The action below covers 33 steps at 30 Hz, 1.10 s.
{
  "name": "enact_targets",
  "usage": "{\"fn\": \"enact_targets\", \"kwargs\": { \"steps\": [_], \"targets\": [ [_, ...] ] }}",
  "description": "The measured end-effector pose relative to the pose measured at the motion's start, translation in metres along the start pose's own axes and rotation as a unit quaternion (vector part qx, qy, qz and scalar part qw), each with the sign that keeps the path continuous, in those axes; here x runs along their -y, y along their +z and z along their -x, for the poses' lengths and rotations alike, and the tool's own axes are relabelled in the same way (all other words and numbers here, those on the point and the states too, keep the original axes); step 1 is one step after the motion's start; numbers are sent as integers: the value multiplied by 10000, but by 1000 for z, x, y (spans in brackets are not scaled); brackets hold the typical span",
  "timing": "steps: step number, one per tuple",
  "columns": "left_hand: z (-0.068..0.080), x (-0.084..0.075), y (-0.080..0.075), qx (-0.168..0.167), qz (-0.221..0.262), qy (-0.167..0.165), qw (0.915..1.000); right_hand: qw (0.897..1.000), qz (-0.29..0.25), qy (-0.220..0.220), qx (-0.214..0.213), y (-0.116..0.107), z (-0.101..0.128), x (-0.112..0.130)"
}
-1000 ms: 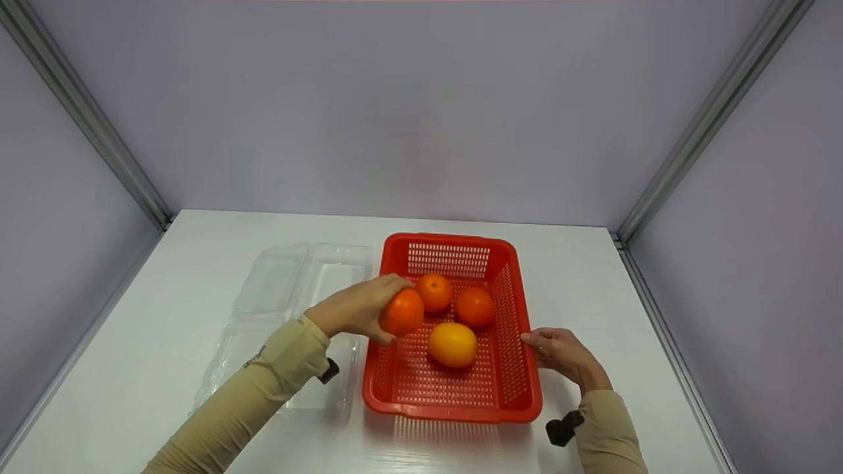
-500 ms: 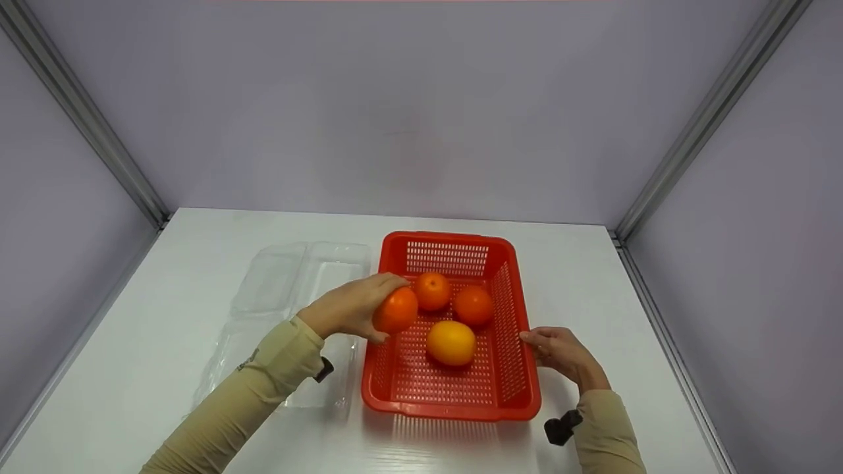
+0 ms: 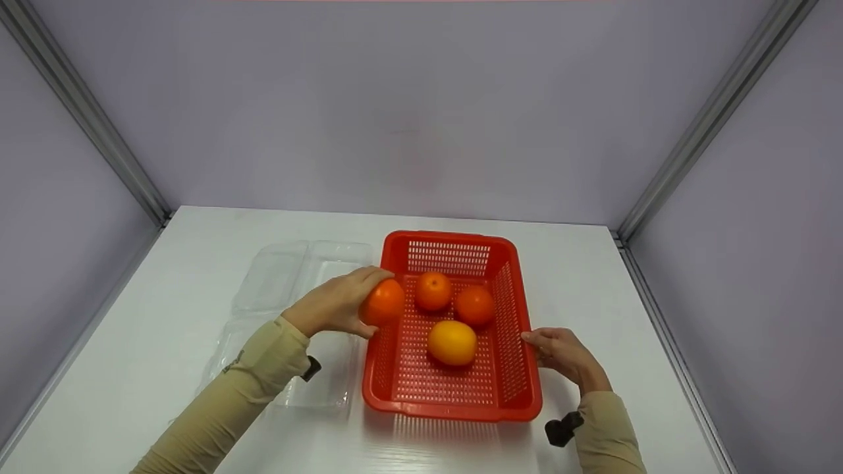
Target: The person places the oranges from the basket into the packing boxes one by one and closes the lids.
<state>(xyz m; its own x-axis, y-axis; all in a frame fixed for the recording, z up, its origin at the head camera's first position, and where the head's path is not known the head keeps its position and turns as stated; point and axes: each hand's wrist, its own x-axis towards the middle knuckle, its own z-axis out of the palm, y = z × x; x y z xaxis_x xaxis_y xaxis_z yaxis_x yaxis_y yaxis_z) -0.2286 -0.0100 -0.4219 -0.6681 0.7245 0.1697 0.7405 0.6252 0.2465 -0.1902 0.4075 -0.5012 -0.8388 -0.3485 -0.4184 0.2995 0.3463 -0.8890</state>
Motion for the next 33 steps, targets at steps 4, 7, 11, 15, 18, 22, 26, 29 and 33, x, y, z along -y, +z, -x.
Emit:
{"fn": "enact_targets", "kwargs": {
  "steps": [4,7,11,15,18,22,26,29,33],
  "targets": [
    [2,2,0,-95,56,31,9999,10000,4,-13,25,-1,1,-1],
    [4,2,-2,-145,43,23,9999,10000,-13,2,7,0,2,-1],
    [5,2,-4,-162,31,16,9999,10000,-63,30,-21,0,2,-1],
    [6,2,-5,-123,3,-27,9999,10000,-66,-59,24,0,2,-1],
    [8,4,-5,-135,18,-54,9999,9999,-63,-107,42,0,2,-1],
    [11,5,-7,-205,74,-97,9997,9999,-104,-93,47,0,2,0],
    [15,6,-8,-258,144,-162,9994,9998,-153,-118,98,1,1,0],
    [17,6,-8,-275,182,-197,9993,9996,-218,-121,110,1,1,0],
    [19,7,-7,-253,201,-212,9993,9997,-253,-46,37,1,1,-1]
  ]
}}
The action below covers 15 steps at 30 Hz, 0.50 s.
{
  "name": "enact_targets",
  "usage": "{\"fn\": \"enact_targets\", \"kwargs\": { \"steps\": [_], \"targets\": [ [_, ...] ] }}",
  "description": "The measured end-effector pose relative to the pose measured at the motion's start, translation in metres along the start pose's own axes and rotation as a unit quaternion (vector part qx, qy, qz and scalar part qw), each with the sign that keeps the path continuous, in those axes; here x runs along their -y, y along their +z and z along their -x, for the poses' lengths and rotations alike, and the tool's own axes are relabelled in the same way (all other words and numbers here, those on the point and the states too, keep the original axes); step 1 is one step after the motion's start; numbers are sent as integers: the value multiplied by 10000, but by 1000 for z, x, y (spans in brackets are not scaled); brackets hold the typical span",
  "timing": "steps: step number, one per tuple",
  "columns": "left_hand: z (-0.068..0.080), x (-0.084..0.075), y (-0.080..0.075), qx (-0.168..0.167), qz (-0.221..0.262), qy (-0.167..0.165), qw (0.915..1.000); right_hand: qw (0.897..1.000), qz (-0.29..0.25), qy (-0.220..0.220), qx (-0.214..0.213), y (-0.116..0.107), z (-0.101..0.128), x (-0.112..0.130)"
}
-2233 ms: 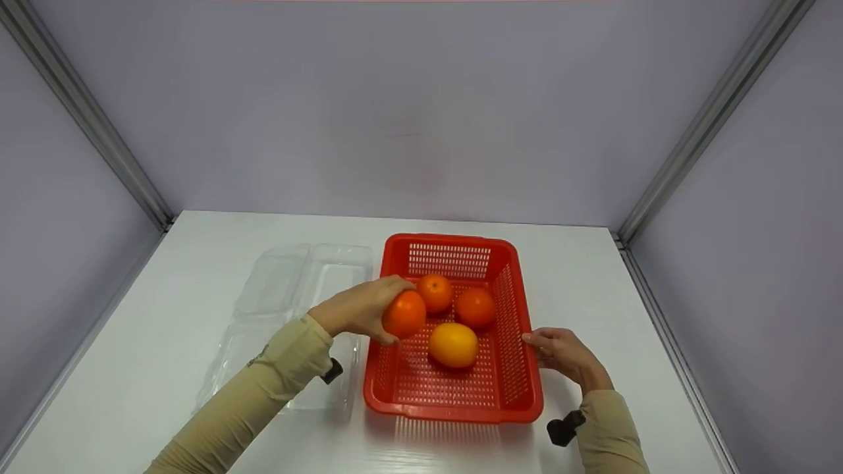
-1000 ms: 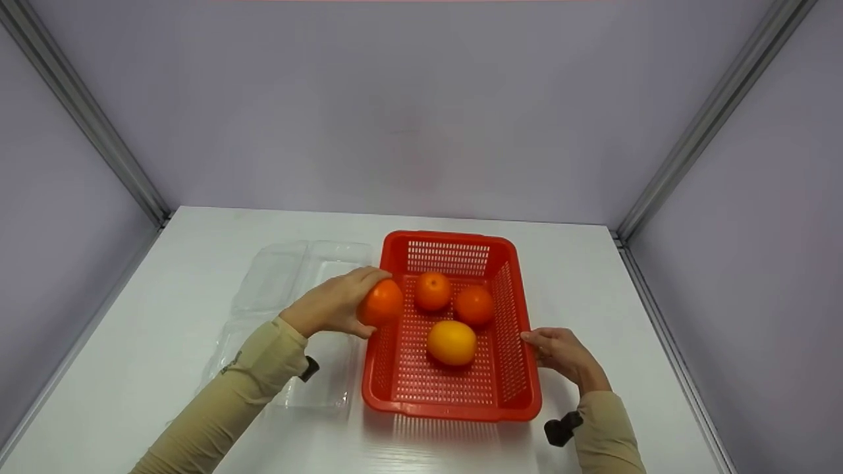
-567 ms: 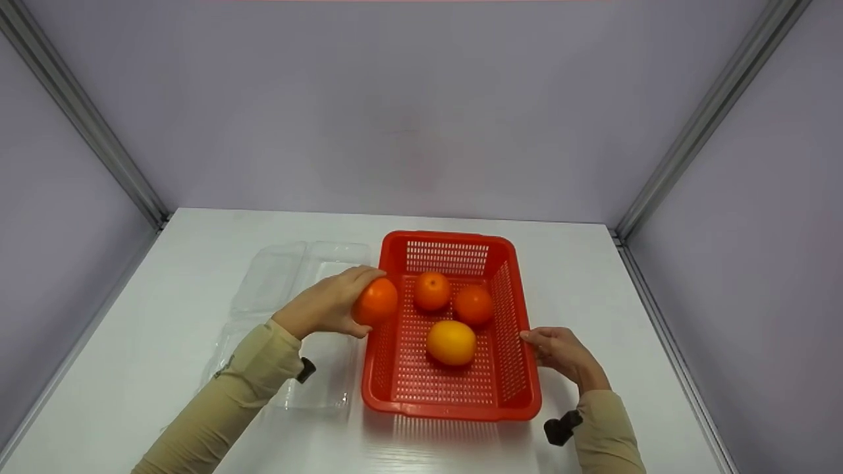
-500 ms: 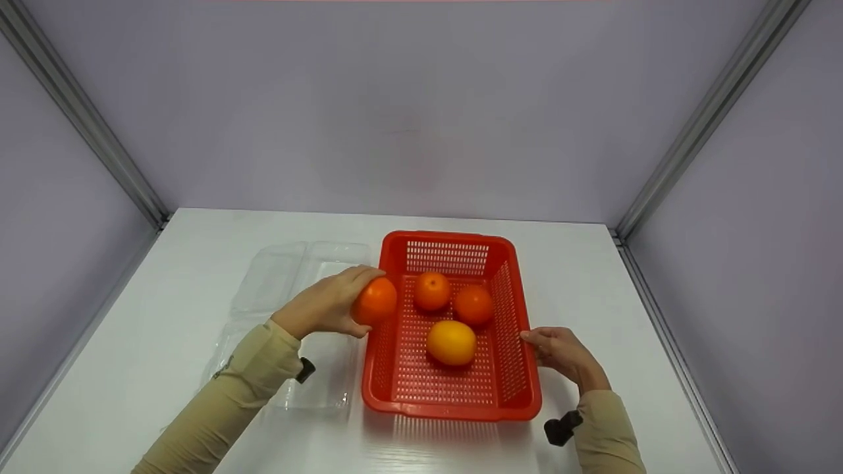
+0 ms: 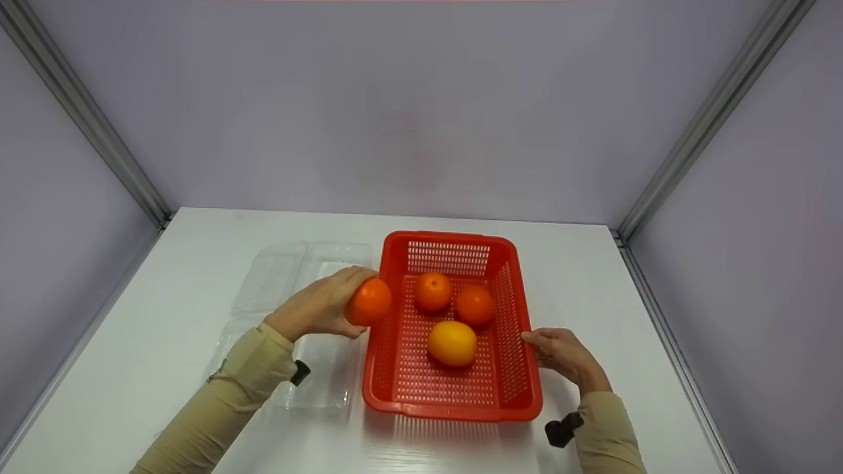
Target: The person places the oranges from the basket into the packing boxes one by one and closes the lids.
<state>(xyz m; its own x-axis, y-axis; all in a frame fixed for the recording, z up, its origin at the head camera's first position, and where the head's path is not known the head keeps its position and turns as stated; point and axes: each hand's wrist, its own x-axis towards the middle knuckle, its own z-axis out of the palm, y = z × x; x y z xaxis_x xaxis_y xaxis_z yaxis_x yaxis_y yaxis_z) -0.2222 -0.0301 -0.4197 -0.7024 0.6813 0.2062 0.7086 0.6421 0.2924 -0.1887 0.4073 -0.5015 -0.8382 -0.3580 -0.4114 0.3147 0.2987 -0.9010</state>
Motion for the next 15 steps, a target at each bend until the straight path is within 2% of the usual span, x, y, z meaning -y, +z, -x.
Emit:
{"fn": "enact_targets", "kwargs": {
  "steps": [15],
  "targets": [
    [6,4,-3,-45,42,-19,10000,9999,51,-95,9,0,1,-2]
  ]
}}
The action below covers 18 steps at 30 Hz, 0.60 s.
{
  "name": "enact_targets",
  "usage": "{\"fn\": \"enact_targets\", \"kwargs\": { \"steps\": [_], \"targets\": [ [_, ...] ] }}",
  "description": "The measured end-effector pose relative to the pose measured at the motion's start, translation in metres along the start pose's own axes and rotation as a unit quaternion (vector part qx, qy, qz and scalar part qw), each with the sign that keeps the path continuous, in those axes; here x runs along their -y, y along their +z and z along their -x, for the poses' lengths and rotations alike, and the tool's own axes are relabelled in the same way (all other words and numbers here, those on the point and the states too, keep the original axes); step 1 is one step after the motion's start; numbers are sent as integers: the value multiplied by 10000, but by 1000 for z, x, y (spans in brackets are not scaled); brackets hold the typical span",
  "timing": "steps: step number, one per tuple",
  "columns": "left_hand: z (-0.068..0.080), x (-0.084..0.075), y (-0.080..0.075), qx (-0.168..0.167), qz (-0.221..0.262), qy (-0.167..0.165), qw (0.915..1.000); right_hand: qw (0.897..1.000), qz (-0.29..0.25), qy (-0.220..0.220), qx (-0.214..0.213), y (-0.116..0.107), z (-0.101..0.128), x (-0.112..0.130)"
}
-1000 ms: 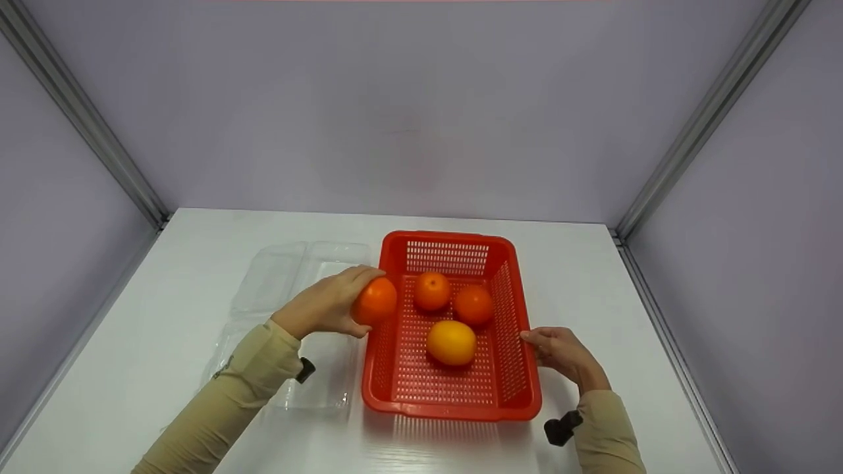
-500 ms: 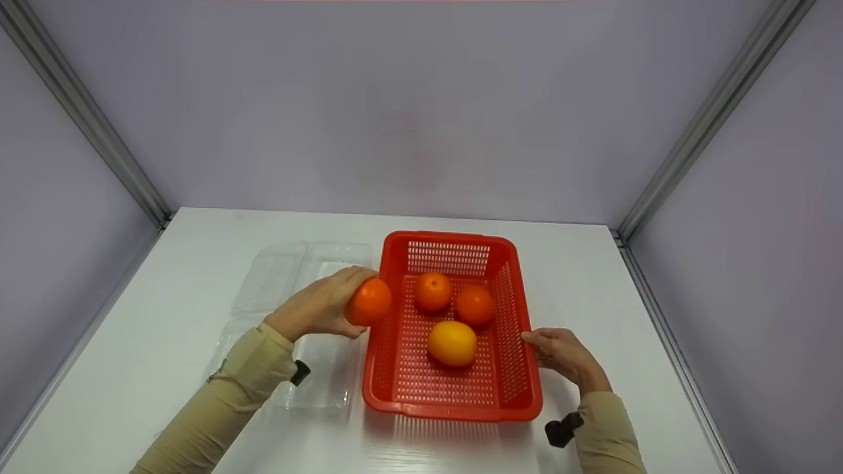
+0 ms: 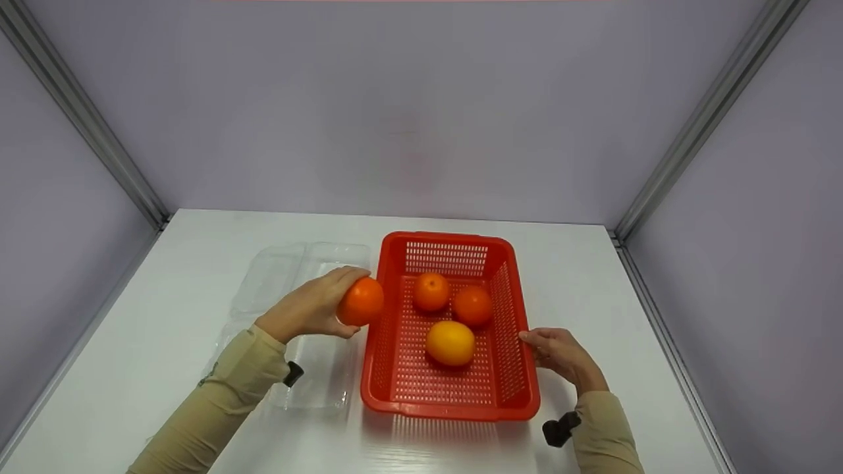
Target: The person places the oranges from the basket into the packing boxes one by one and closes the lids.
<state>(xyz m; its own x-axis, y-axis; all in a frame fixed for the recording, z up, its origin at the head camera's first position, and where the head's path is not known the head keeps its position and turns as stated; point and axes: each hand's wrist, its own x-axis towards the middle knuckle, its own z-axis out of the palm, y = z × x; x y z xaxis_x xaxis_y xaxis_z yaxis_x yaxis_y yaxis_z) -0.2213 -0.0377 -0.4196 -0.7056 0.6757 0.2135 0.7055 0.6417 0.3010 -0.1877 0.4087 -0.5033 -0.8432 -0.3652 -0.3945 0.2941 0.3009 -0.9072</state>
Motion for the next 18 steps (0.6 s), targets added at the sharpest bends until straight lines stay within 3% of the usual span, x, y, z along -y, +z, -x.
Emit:
{"fn": "enact_targets", "kwargs": {
  "steps": [18],
  "targets": [
    [12,7,2,-421,-67,230,9988,9999,103,-18,0,1,-1,0]
  ]
}}
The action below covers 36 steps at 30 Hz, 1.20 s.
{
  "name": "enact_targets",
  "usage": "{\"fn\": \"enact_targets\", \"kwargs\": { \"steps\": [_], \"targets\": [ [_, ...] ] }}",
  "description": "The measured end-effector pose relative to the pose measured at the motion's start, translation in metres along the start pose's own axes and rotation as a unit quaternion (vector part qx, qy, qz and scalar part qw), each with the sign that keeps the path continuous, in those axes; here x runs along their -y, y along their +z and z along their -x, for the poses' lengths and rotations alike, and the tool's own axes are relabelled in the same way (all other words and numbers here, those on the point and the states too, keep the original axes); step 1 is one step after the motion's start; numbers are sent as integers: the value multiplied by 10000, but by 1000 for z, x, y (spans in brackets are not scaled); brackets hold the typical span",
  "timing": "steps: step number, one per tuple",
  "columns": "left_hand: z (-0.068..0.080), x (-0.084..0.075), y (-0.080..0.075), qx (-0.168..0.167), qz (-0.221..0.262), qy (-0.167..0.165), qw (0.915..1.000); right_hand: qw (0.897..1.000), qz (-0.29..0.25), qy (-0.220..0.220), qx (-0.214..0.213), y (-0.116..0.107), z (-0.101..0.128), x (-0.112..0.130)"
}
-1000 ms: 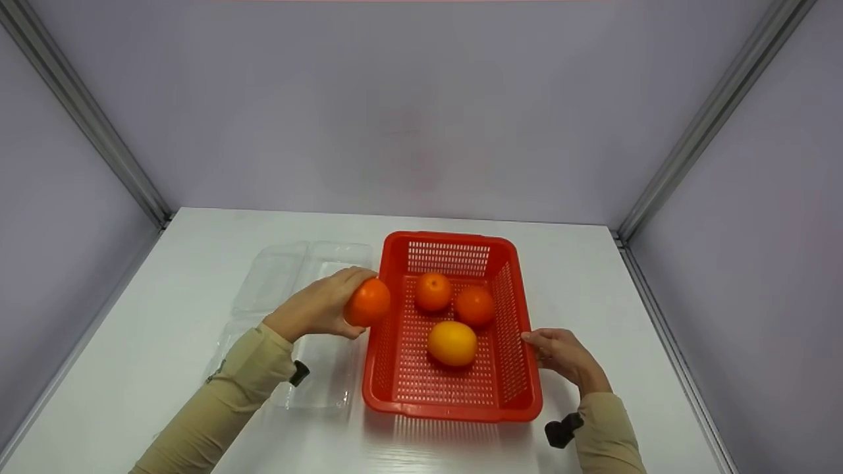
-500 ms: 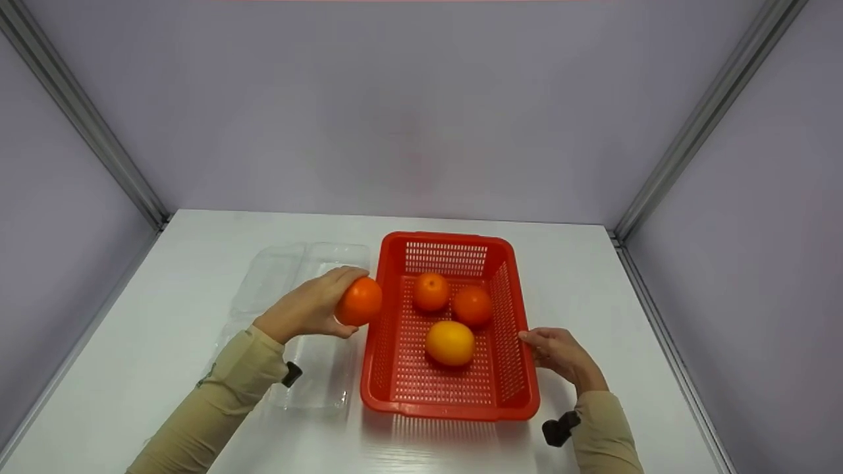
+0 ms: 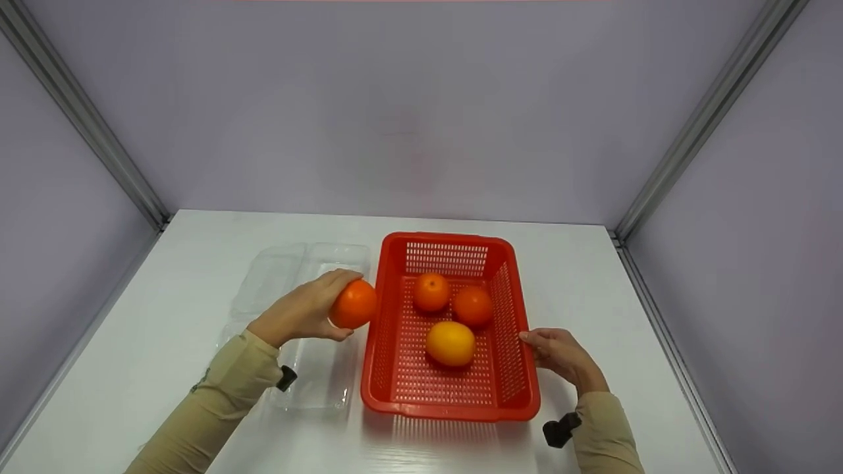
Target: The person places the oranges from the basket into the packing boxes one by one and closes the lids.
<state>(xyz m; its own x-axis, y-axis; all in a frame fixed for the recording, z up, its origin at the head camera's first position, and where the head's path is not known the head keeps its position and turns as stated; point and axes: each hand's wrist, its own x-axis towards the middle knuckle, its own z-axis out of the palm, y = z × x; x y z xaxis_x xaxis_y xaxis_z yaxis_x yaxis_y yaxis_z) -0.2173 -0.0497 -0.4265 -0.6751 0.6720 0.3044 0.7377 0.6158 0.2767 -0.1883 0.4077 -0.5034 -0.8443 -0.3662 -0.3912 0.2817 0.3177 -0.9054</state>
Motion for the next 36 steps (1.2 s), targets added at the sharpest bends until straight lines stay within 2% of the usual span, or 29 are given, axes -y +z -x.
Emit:
{"fn": "enact_targets", "kwargs": {
  "steps": [9,18,36],
  "targets": [
    [5,3,4,65,156,-81,9998,9999,-136,-48,86,1,0,0],
    [8,5,6,4,61,-71,10000,9994,-292,-4,159,0,-2,-1],
    [15,7,8,218,138,-275,9993,9997,-178,142,-40,1,-2,-2]
  ]
}}
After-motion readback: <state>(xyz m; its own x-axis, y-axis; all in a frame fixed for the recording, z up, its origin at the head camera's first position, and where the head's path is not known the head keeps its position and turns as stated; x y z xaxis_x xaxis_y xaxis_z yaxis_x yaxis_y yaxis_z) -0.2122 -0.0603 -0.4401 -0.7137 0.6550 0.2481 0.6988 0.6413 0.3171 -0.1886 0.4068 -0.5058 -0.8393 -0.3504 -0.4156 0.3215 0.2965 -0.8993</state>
